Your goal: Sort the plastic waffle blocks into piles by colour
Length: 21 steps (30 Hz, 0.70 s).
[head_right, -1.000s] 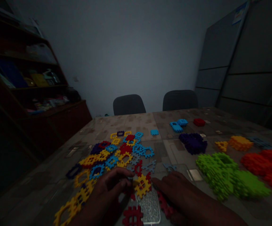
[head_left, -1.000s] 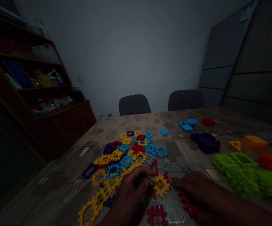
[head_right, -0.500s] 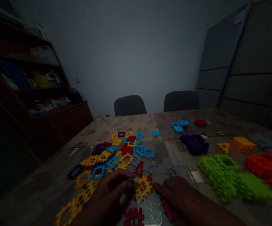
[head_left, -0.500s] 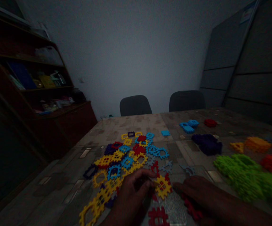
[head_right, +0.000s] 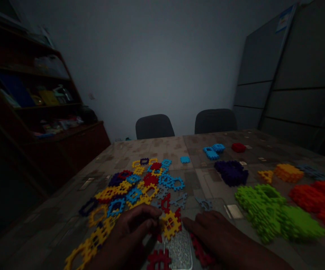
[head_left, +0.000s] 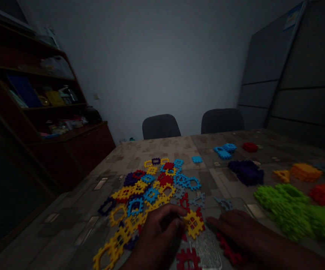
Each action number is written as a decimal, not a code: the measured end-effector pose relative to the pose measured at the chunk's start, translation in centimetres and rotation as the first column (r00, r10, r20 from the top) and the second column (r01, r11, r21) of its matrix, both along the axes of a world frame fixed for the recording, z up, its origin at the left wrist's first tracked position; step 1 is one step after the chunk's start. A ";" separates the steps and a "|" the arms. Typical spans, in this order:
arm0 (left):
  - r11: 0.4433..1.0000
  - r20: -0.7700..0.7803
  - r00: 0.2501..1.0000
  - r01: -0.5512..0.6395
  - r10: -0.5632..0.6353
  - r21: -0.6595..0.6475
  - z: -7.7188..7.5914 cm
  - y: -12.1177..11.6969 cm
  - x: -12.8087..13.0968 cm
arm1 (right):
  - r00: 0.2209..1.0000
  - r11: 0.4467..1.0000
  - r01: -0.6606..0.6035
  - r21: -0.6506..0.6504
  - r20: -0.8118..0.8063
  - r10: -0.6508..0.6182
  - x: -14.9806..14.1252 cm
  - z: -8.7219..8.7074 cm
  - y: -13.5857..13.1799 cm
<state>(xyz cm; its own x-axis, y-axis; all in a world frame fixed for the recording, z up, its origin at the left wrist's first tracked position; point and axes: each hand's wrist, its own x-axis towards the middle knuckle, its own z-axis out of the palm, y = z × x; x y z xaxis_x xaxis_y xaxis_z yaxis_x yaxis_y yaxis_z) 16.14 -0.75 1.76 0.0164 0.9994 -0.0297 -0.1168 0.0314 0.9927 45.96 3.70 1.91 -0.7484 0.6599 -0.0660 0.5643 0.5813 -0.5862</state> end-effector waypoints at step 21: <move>0.755 -0.970 0.224 0.620 0.092 0.215 -3.4 -2.3 -2.5 | 1.000 0.981 0.021 0.193 -0.020 -0.018 2.0 -3.4 0.3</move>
